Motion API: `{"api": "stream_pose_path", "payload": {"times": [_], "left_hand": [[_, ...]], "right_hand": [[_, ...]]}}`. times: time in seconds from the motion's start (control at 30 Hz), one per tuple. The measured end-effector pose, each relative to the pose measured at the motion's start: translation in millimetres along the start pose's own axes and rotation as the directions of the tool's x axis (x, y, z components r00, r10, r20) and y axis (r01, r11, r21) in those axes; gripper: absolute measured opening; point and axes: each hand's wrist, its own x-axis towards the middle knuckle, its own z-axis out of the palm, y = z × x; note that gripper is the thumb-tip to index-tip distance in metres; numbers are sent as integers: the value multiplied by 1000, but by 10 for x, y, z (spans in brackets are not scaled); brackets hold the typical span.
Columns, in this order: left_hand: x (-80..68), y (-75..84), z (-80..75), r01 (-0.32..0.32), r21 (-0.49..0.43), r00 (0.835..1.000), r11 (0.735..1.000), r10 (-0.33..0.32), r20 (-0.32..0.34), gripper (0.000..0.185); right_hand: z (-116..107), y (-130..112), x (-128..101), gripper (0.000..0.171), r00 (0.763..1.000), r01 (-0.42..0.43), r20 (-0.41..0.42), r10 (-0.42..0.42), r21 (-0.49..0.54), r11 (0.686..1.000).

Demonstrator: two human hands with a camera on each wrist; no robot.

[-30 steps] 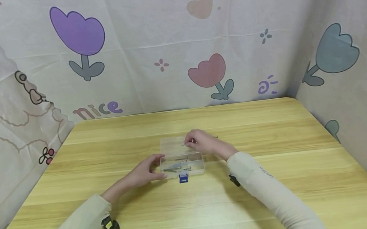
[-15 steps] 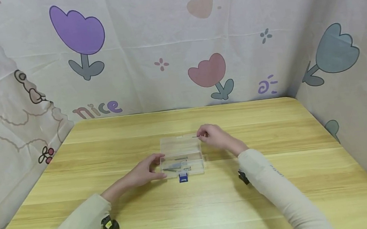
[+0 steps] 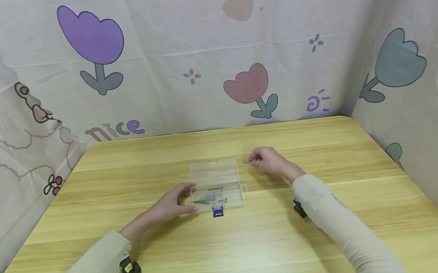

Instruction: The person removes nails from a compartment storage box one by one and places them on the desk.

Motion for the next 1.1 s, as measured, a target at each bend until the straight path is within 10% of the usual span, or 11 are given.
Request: {"api": "stream_pose_path", "payload": {"times": [1.1], "left_hand": [[8,-10,4,-3,-3,1000,1000,3,-3,71]], "right_hand": [[144,126,16,5,1000,-21,17,22,-56,998]]}}
